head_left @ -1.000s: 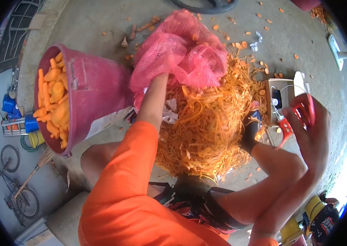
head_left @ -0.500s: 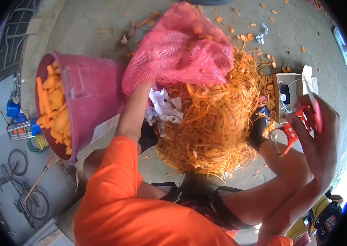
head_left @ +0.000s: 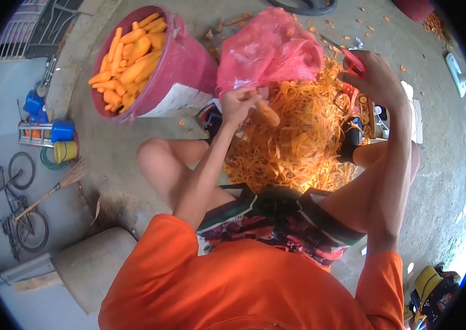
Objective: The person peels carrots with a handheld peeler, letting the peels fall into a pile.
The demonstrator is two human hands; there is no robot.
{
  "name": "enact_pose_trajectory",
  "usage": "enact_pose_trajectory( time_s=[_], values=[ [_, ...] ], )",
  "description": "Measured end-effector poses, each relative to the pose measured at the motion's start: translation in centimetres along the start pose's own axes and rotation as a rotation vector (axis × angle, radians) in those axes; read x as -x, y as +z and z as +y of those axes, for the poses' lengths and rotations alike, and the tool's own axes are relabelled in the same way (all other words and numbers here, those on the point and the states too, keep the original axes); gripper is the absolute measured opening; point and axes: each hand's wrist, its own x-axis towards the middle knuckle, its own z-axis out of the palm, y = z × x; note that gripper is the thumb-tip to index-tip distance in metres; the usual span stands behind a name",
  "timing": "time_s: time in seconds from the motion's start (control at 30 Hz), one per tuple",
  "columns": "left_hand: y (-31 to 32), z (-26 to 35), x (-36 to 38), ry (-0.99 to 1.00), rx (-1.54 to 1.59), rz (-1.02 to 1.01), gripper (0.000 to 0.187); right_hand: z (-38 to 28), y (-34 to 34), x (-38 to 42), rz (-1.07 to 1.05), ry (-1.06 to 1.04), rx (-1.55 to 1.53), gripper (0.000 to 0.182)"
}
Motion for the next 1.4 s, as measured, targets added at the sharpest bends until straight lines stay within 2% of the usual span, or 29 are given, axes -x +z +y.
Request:
enact_pose_trajectory(
  time_s=[0.13,0.17,0.2,0.27,0.33,0.37,0.4,0.47,0.5,0.57,0.6,0.67,0.77,0.93,1.03,1.1,1.13,1.23,1.27,1.33,1.37,1.4],
  values=[
    [-2.9,9.2,1.9,0.057,-0.035,-0.130,0.029,-0.1,0.3,0.0,-0.008,-0.044,0.027,0.036],
    [-4.3,12.8,1.8,0.051,0.039,-0.160,0.025,0.5,0.8,0.0,0.031,-0.079,0.028,0.034],
    [-5.8,14.8,1.0,0.109,0.188,-0.206,0.051,0.3,0.6,0.0,0.056,-0.096,0.031,0.034],
    [-7.8,21.2,1.0,0.094,0.370,-0.086,0.086,-0.4,0.4,0.4,-0.027,-0.045,0.027,0.034],
    [-6.8,20.1,1.1,-0.063,0.777,-0.254,0.102,-0.2,0.9,0.0,-0.003,-0.119,-0.013,0.033],
    [-5.0,19.1,1.2,-0.009,0.864,-0.373,0.098,-0.3,0.9,0.1,-0.011,-0.140,-0.053,0.033],
    [-3.1,20.9,2.3,-0.010,0.840,-0.330,0.081,-0.4,1.0,0.2,-0.021,-0.154,-0.090,0.033],
    [-1.3,20.3,1.4,-0.063,0.985,-0.231,0.052,-0.6,1.4,0.1,0.019,-0.163,-0.090,0.035],
    [-0.6,19.7,1.3,-0.079,0.997,-0.245,0.052,-0.9,1.7,0.0,0.064,-0.183,-0.076,0.037],
    [0.4,20.1,1.2,-0.040,0.766,-0.216,0.028,-1.4,2.3,-0.1,0.129,-0.212,-0.075,0.039],
    [0.9,20.3,1.3,-0.054,0.772,-0.235,0.028,-1.7,2.7,-0.2,0.126,-0.190,-0.071,0.039],
    [1.3,20.2,2.1,-0.226,0.708,-0.267,0.026,-3.0,4.1,-0.2,0.265,-0.251,-0.040,0.035],
    [2.2,19.9,2.4,-0.223,0.662,-0.331,0.028,-5.1,5.5,0.1,0.260,-0.311,-0.018,0.031],
    [2.5,18.1,2.3,-0.158,0.547,-0.422,0.028,-6.1,7.3,-1.1,0.261,-0.257,0.083,0.029],
    [1.8,17.6,3.2,-0.232,0.552,-0.461,0.028,-5.6,8.0,-2.5,0.248,-0.225,0.158,0.027],
    [1.1,16.9,3.3,-0.292,0.534,-0.539,0.031,-4.6,7.5,-4.6,0.135,0.105,0.146,0.023],
    [0.8,17.3,3.7,-0.295,0.543,-0.539,0.031,-1.2,8.6,-6.7,0.147,0.158,0.198,0.028],
    [0.1,17.6,3.5,-0.246,0.520,-0.518,0.033,-0.3,6.4,-6.1,0.283,0.061,0.170,0.027],
    [-0.2,17.5,3.0,-0.247,0.527,-0.511,0.033,-1.4,6.3,-5.7,0.277,0.055,0.173,0.027],
    [-0.6,17.2,2.1,-0.140,0.536,-0.427,0.034,-4.0,6.9,-4.4,0.183,-0.108,-0.037,0.023],
    [-0.6,16.9,1.6,-0.139,0.449,-0.403,0.035,-5.0,7.3,-3.6,0.175,-0.278,0.008,0.020],
    [-0.4,16.6,1.4,-0.143,0.448,-0.398,0.035,-6.1,8.2,-3.3,0.155,-0.295,0.063,0.019]
  ],
)
